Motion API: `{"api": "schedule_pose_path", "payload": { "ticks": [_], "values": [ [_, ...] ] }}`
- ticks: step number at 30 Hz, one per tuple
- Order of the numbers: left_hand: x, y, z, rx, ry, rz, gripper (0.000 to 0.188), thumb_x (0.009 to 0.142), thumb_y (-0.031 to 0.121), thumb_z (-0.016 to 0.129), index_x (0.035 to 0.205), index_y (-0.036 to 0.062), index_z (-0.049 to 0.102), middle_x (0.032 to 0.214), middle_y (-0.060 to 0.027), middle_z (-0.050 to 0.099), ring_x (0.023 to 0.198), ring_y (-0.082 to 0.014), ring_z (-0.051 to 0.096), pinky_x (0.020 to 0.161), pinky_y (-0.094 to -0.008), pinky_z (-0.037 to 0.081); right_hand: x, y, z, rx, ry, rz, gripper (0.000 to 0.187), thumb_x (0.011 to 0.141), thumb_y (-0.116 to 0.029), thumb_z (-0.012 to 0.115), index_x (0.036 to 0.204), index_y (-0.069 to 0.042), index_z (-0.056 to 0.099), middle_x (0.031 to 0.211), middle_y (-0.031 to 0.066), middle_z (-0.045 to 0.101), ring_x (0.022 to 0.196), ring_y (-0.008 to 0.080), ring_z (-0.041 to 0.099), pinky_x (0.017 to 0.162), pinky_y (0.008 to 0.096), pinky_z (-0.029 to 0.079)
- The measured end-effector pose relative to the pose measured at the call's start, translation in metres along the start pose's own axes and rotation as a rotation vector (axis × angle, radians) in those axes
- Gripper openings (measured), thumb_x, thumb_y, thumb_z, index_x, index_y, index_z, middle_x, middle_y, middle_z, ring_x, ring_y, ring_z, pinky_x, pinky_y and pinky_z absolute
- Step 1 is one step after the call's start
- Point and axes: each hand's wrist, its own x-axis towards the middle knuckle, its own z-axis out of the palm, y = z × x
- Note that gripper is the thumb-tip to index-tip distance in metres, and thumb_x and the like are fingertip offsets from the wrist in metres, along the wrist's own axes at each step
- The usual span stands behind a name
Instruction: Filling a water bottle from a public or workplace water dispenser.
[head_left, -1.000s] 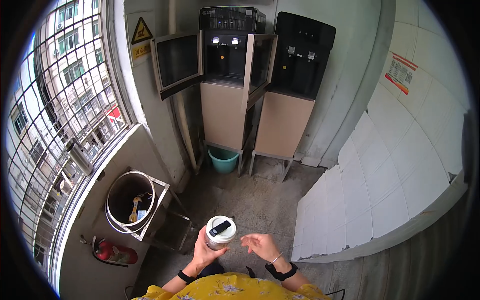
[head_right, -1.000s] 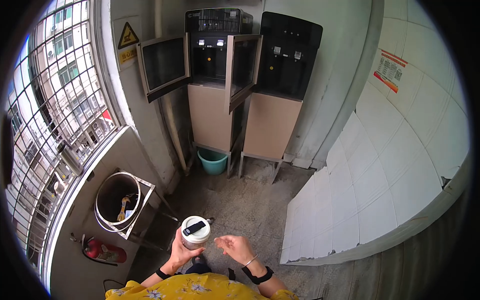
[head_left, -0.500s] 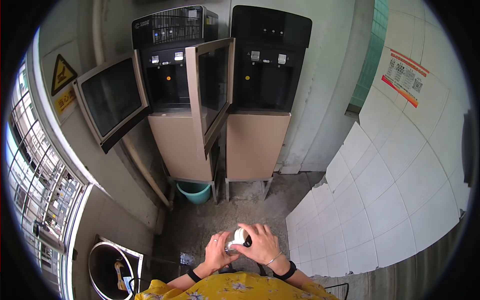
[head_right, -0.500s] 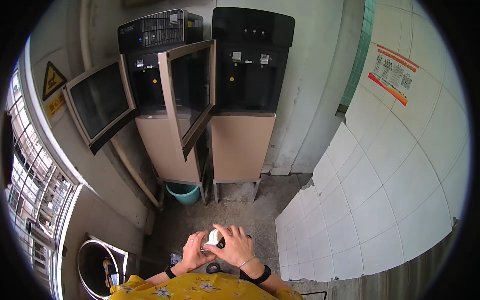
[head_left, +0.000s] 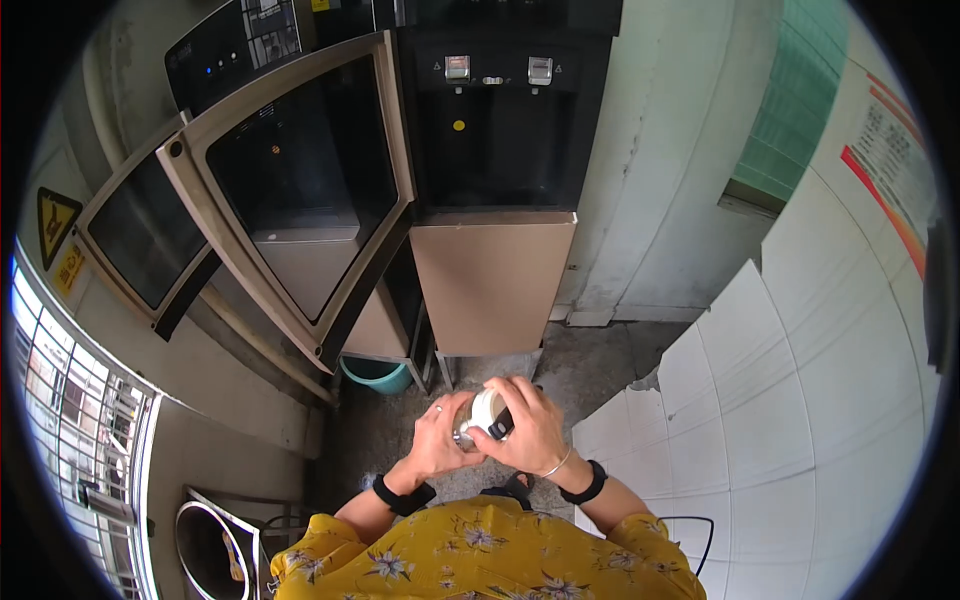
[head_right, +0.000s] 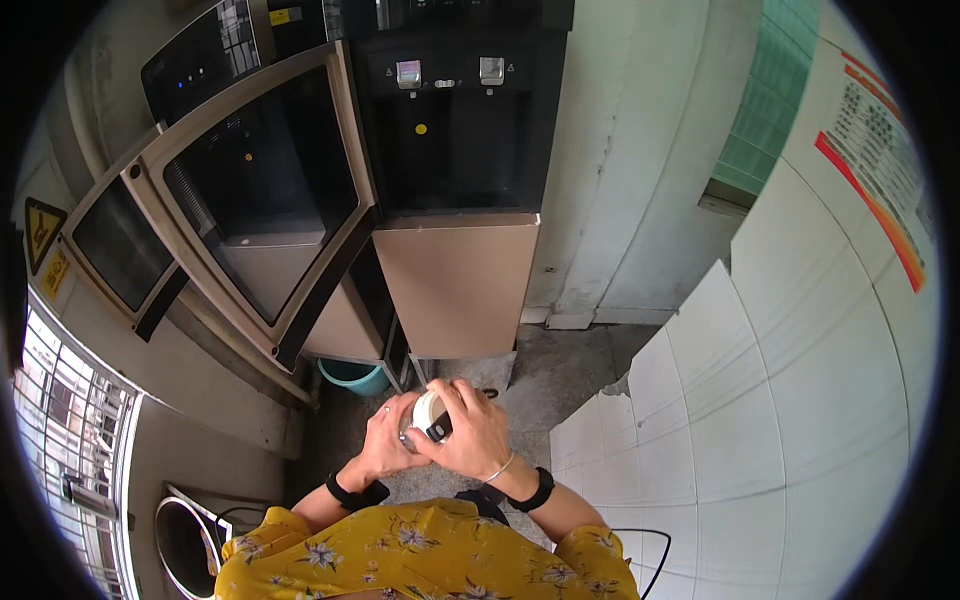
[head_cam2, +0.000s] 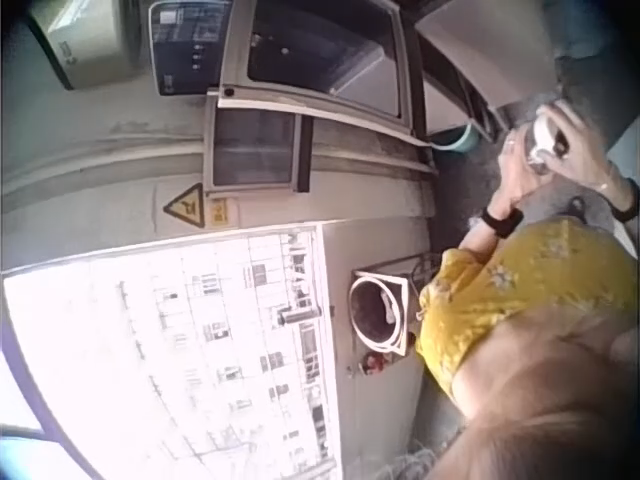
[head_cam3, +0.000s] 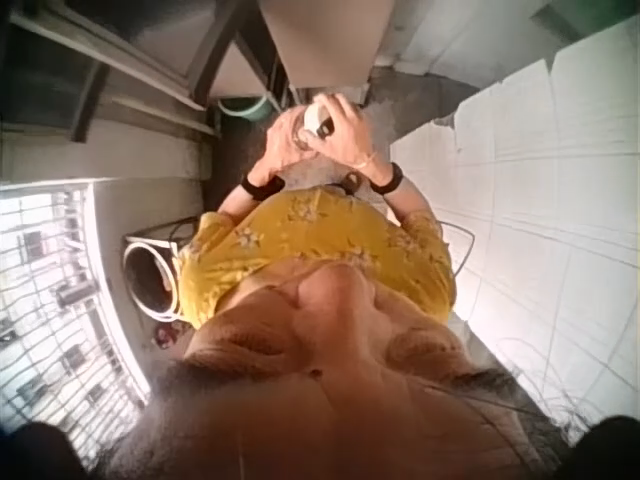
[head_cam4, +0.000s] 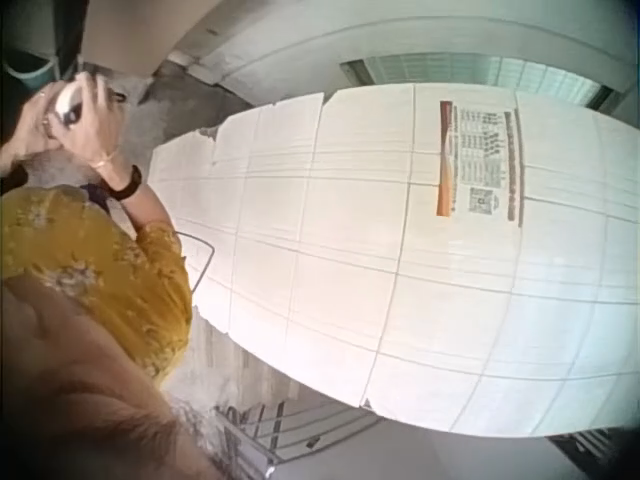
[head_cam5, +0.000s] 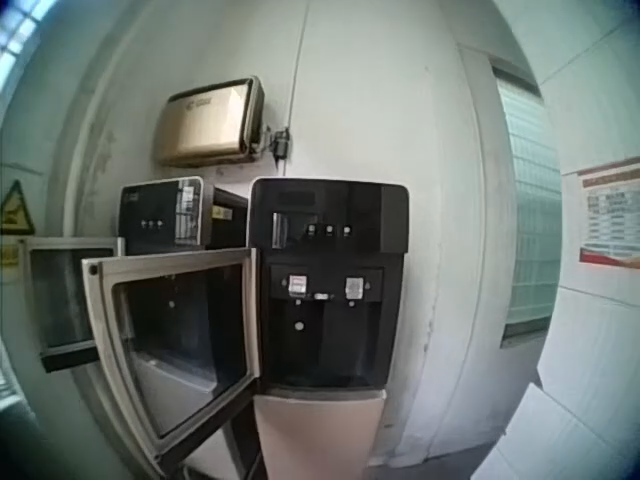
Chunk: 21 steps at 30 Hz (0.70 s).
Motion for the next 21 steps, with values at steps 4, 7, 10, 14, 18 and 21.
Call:
{"api": "schedule_pose_path", "payload": {
  "ticks": [4,7,10,14,18,21],
  "values": [
    [0.045,0.0,-0.003,-0.178,-0.107,-0.063,0.092,0.056,0.026,0.091,0.138,0.0087,0.053,0.125,-0.0177,0.065,0.116,-0.0393,0.065,0.101,-0.0453,0.053,0.044,0.027,-0.028,-0.022,-0.091,-0.162,0.07,0.073,-0.045,0.084,0.127,-0.006,0.062,0.12,0.0159,0.061,0.089,0.032,0.069,0.073,0.0391,0.059],
    [0.067,-0.007,-0.007,-0.363,-0.267,-0.106,0.093,0.057,0.024,0.095,0.139,0.0064,0.054,0.127,-0.0157,0.066,0.117,-0.03,0.066,0.102,-0.0407,0.052,0.077,0.053,-0.039,0.141,-0.197,-0.45,0.065,0.067,-0.041,0.086,0.117,-0.004,0.066,0.12,0.0147,0.063,0.094,0.0312,0.066,0.073,0.0398,0.059],
    [0.09,-0.015,-0.008,-0.758,-0.447,-0.215,0.082,0.057,0.011,0.096,0.131,0.0074,0.061,0.127,-0.0081,0.065,0.117,-0.0215,0.063,0.103,-0.0386,0.051,0.109,0.074,-0.045,0.216,-0.349,-0.58,0.066,0.066,-0.041,0.087,0.117,-0.004,0.067,0.123,0.014,0.062,0.095,0.031,0.065,0.075,0.0387,0.059],
    [0.116,-0.032,-0.013,-0.963,-0.547,-0.256,0.087,0.058,0.009,0.095,0.136,0.0047,0.058,0.134,-0.0099,0.061,0.125,-0.0213,0.059,0.107,-0.0378,0.05,0.149,0.081,-0.045,0.251,-0.505,-0.721,0.07,0.065,-0.037,0.091,0.125,-0.011,0.067,0.136,0.0121,0.058,0.112,0.0328,0.063,0.089,0.0405,0.057],
    [0.119,-0.041,-0.026,-0.836,-0.335,-0.188,0.106,0.063,0.018,0.097,0.151,0.0024,0.04,0.141,-0.0115,0.057,0.131,-0.0235,0.055,0.114,-0.0403,0.043,0.184,0.065,-0.059,0.275,-0.67,-0.398,0.105,0.057,-0.044,0.095,0.147,-0.014,0.05,0.151,0.0162,0.043,0.13,0.0407,0.056,0.1,0.046,0.055],
    [0.112,-0.055,-0.018,-0.635,-0.109,-0.203,0.102,0.065,0.03,0.096,0.148,0.0013,0.043,0.138,-0.0155,0.058,0.129,-0.0263,0.057,0.11,-0.0411,0.046,0.199,0.054,-0.057,0.164,-0.646,-0.168,0.11,0.057,-0.049,0.094,0.149,-0.01,0.047,0.14,0.0205,0.054,0.121,0.0438,0.061,0.096,0.0486,0.055]
  ]
}}
